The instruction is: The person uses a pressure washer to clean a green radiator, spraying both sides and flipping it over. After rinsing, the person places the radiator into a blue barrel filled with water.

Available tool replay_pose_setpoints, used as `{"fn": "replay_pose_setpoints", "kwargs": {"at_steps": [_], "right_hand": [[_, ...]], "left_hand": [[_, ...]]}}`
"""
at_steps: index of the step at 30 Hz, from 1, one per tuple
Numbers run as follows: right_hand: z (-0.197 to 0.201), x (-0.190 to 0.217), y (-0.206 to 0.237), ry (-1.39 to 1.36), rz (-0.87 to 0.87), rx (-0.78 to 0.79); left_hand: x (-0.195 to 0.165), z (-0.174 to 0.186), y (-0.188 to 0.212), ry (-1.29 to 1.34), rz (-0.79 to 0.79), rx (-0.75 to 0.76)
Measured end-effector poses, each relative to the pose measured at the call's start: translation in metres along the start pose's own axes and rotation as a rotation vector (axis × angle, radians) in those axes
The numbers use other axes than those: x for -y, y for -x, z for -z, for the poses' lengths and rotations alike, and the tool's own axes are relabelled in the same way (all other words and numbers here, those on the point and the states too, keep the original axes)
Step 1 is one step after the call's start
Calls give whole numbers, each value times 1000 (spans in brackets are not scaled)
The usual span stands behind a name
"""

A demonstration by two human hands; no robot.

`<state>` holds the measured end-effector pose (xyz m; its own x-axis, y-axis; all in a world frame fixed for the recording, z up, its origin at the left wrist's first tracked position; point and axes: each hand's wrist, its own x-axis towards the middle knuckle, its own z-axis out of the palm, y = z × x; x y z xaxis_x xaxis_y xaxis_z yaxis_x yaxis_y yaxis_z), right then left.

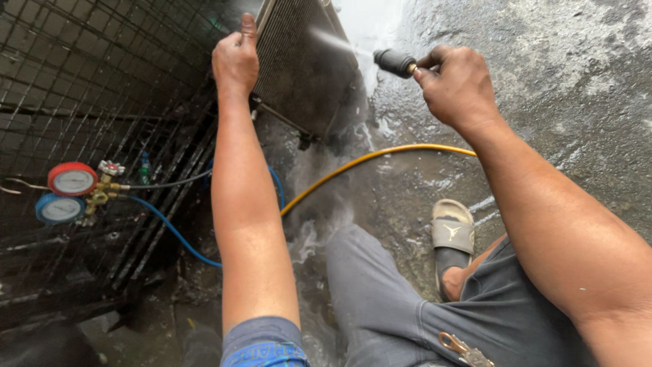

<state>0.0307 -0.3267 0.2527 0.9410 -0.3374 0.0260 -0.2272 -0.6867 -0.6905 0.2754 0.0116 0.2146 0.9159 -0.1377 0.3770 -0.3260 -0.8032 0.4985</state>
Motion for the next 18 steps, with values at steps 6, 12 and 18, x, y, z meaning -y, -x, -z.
{"fn": "replay_pose_setpoints", "kwargs": {"at_steps": [6, 12, 18], "right_hand": [[-4, -5, -4, 4, -53, 34], [-11, -10, -7, 17, -68, 33], [-14, -14, -11, 52, -149, 136]], "left_hand": [[1, -2, -1, -13, 6, -10], [3, -1, -1, -6, 9, -13], [2, -1, -1, -14, 23, 5]]}}
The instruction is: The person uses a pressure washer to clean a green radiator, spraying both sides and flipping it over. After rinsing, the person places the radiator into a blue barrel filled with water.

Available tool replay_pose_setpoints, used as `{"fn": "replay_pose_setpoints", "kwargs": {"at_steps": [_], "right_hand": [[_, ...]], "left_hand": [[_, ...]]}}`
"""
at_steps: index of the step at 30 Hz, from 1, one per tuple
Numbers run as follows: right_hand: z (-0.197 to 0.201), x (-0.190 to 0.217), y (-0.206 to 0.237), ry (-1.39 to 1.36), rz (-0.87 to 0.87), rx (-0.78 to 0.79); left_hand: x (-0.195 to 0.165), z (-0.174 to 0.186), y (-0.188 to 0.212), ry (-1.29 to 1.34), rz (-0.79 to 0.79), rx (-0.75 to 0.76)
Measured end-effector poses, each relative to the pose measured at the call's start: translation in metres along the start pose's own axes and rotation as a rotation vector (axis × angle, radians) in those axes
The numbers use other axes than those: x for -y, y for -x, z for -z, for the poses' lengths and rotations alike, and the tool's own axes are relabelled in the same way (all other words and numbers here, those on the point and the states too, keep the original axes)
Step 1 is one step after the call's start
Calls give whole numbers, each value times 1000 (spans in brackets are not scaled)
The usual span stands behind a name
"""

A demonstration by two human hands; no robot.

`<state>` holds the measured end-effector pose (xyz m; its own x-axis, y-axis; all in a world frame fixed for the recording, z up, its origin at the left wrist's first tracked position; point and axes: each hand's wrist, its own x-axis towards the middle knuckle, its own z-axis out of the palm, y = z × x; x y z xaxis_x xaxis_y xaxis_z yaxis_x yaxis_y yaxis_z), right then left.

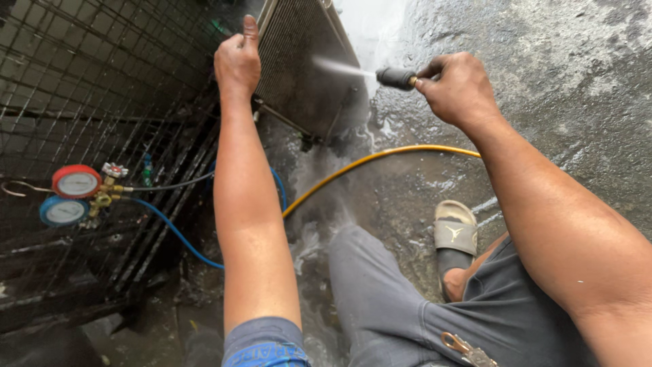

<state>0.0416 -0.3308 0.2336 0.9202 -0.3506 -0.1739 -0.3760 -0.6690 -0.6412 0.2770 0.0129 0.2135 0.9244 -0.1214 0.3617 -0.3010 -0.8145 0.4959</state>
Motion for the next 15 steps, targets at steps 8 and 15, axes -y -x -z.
{"fn": "replay_pose_setpoints", "kwargs": {"at_steps": [8, 15], "right_hand": [[-1, -6, -1, 67, 26, -4], [-2, -12, -3, 75, 21, -52]], "left_hand": [[-3, 2, -3, 2, 4, -9], [-2, 4, -4, 0, -4, -14]]}}
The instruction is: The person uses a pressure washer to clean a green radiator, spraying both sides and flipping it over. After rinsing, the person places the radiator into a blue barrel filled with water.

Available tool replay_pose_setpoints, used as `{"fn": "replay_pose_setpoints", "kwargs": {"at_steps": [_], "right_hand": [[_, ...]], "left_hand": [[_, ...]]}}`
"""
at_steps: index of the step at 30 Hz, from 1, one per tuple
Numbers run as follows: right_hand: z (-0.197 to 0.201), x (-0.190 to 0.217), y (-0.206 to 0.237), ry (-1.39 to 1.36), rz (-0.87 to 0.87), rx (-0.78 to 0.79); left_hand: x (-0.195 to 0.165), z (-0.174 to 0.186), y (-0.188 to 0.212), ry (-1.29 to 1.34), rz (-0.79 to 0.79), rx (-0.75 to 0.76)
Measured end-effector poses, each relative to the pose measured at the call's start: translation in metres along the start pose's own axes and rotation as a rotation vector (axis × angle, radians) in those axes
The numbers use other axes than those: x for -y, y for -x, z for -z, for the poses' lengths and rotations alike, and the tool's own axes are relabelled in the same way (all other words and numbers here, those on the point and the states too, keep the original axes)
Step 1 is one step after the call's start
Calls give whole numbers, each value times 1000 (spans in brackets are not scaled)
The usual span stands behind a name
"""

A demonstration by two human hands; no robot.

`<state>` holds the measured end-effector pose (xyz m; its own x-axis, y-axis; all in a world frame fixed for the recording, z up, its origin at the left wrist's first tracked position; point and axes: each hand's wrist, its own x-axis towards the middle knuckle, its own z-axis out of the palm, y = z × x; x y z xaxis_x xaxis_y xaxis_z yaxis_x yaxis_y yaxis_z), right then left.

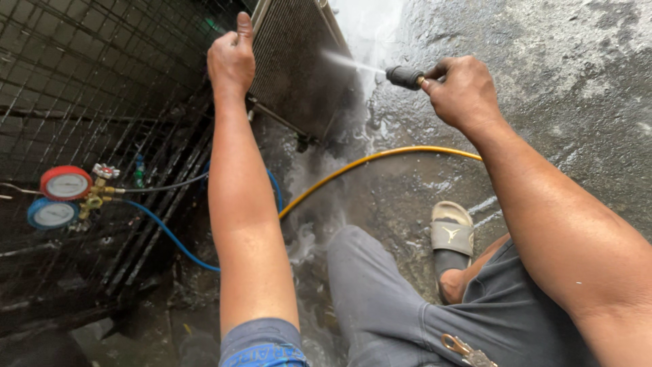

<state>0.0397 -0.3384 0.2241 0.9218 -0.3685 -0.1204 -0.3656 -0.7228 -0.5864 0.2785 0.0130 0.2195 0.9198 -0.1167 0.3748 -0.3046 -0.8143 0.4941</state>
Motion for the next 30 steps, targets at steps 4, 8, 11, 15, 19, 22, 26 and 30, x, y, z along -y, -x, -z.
{"fn": "replay_pose_setpoints", "kwargs": {"at_steps": [4, 8, 11, 15, 19, 22, 26, 30], "right_hand": [[0, -5, -2, 65, 3, 53], [-1, -9, -2, 59, 45, 37], [-2, -12, -2, 60, -31, 51], [-2, -16, -3, 129, 4, 93], [0, -18, -2, 75, -33, 78], [1, -16, 0, 106, -44, 127], [1, -11, 4, 89, -101, 193], [-1, -10, 6, 109, -39, 139]], "left_hand": [[3, -1, -1, -6, 29, -2], [8, -2, -5, -7, -10, -19], [12, -2, -7, -12, -17, -28], [15, -2, -6, -9, -32, -33], [14, -1, -6, -4, -48, -40], [13, 0, -7, -25, 9, -22], [11, 1, -8, -34, 1, -28], [10, 2, -8, -41, 19, -26]]}}
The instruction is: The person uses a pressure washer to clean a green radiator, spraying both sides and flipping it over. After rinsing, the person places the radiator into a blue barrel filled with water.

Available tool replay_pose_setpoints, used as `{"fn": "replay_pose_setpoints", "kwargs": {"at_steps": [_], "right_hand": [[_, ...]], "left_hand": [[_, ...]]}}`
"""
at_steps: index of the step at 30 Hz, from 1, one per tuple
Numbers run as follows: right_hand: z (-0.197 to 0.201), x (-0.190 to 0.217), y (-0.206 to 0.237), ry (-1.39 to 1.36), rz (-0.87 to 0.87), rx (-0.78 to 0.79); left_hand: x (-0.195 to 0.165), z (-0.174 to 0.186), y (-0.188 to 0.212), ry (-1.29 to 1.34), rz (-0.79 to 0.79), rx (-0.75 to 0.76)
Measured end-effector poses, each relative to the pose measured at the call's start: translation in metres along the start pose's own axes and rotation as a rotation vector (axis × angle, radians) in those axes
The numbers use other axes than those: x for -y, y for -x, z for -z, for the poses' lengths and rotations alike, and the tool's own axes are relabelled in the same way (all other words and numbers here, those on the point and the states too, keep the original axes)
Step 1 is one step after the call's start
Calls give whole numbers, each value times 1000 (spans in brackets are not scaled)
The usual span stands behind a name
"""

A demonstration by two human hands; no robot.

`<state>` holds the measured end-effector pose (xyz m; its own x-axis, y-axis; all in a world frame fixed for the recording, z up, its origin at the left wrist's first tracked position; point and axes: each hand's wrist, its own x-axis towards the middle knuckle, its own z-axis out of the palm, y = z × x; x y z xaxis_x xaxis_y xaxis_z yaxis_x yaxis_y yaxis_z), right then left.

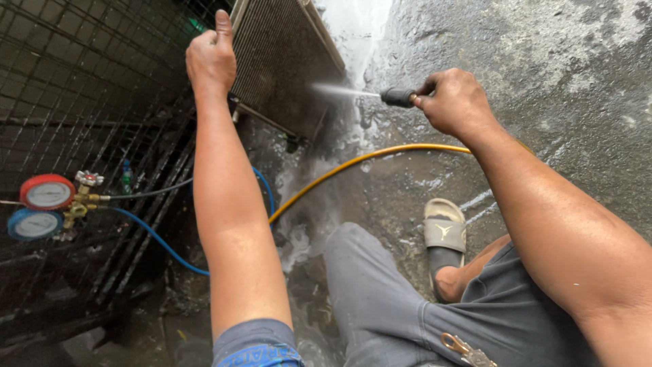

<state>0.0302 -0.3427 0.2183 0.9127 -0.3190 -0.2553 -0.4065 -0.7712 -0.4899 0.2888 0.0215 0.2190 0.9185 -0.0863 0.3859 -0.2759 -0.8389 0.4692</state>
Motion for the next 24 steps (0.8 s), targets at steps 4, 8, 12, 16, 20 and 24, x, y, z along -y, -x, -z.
{"fn": "replay_pose_setpoints", "kwargs": {"at_steps": [4, 8, 12, 16, 20, 24], "right_hand": [[-1, -1, 0, 17, 61, 37], [-2, -1, -1, 29, 74, 49], [-3, 0, 1, 12, 77, 18], [-4, 0, 2, 36, 32, 89], [-2, 1, 3, 38, 39, 89], [1, 3, 4, 24, 51, 63]], "left_hand": [[0, -1, -1, -19, 10, 22], [1, -2, -1, -4, -7, 1], [4, -2, -1, 5, -36, -10], [4, -2, -1, -16, -10, 17], [2, -2, -1, -5, -13, -2], [-1, 0, -1, -8, -7, 6]]}}
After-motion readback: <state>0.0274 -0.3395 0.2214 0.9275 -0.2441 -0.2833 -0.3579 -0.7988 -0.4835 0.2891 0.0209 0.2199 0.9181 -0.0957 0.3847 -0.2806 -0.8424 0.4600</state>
